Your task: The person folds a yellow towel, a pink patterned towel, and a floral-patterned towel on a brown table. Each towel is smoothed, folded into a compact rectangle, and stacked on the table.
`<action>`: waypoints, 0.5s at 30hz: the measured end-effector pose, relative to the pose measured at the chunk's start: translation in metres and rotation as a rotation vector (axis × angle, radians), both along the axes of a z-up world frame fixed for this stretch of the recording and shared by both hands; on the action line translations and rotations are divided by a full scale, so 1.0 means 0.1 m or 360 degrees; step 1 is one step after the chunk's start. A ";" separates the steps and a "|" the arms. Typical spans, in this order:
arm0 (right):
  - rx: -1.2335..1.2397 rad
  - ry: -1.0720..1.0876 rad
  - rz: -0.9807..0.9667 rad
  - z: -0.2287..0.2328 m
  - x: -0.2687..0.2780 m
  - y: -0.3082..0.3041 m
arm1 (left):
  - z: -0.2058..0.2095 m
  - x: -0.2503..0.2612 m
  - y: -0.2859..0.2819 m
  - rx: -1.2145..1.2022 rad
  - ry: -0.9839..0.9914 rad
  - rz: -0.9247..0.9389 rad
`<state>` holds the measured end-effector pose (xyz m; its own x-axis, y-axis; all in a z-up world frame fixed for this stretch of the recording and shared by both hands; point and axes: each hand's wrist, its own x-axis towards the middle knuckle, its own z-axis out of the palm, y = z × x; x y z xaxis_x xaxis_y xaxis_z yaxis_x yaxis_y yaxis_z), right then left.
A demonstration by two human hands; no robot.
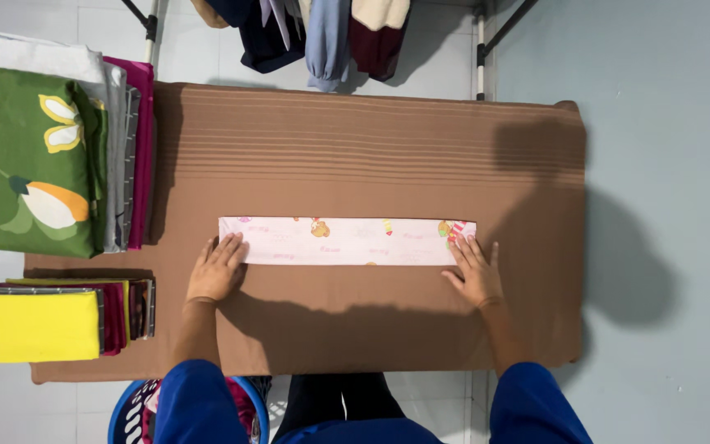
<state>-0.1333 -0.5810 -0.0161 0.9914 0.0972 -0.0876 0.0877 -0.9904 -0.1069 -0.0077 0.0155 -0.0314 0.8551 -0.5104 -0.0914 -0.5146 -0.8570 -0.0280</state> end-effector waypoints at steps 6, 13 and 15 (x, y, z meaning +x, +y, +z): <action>-0.0100 -0.0192 0.0126 -0.04 0.14 -0.10 | -0.09 0.11 0.05 -0.0352 -0.0148 0.0071; 0.0448 -0.0251 0.0117 0.22 0.40 -0.31 | 0.23 0.34 0.01 -0.0701 0.0162 0.0331; 0.0809 -0.0143 -0.0163 0.27 0.46 -0.39 | 0.32 0.35 -0.01 -0.0740 0.0170 0.0557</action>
